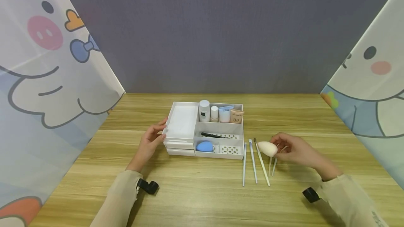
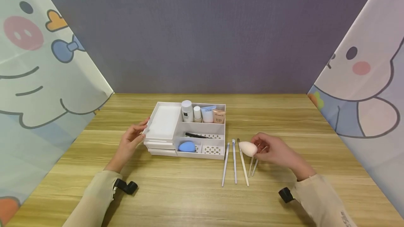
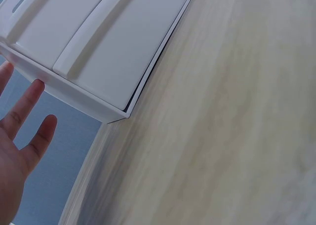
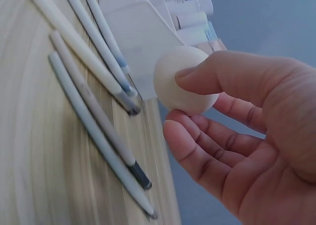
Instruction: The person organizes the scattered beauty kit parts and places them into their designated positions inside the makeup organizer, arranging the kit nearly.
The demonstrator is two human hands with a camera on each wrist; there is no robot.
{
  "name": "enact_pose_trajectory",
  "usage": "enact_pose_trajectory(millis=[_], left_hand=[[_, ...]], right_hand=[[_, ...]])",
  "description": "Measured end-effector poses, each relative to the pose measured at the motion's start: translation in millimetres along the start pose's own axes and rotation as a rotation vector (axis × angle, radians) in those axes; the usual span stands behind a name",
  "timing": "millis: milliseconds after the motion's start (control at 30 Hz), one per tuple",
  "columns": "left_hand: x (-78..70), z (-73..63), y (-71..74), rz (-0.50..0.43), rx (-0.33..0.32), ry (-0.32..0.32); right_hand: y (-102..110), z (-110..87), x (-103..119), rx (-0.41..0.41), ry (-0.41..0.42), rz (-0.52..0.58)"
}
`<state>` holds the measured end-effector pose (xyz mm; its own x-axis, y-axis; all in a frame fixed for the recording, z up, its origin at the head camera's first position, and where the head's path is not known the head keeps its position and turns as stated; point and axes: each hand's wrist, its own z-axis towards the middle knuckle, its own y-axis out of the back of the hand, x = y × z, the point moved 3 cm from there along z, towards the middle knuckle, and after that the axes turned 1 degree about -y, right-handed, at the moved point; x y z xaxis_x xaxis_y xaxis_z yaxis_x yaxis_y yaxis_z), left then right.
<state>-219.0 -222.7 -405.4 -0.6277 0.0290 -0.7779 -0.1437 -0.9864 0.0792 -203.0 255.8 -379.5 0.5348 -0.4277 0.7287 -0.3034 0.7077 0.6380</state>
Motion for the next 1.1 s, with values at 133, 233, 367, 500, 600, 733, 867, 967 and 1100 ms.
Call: enact_pose_trajectory(millis=[133, 233, 367, 500, 600, 733, 867, 967, 1100], left_hand=[[0.4, -0.4, 0.0, 0.013, -0.003, 0.002], [0.7, -0.4, 0.0, 0.012, -0.001, 0.000], [0.9, -0.2, 0.1, 0.012, 0.002, -0.002], [0.7, 0.0, 0.0, 0.013, 0.003, -0.004], [0.5, 0.2, -0.2, 0.005, 0.005, -0.007], [0.4, 0.4, -0.5, 0.000, 0.005, -0.009], [0.3, 0.2, -0.4, 0.005, 0.005, -0.003], [0.3, -0.2, 0.0, 0.007, 0.007, 0.007], [0.1, -0.4, 0.3, 0.018, 0.004, 0.012]], right_hand=[[-5, 7.1, 5, 0.004, -0.011, -0.019], [-8, 12.6, 9, 0.005, -0.028, -0.033], [-13, 19.7, 13, 0.008, -0.035, -0.023], [-19, 26.1, 15, 0.009, -0.026, 0.005], [-23, 31.2, 17, 0.008, -0.020, 0.005], [-28, 38.5, 21, 0.010, -0.032, -0.013], [-33, 46.4, 29, 0.024, -0.027, -0.013], [-37, 52.7, 35, 0.041, -0.001, -0.014], [-42, 61.4, 40, 0.062, 0.039, -0.018]])
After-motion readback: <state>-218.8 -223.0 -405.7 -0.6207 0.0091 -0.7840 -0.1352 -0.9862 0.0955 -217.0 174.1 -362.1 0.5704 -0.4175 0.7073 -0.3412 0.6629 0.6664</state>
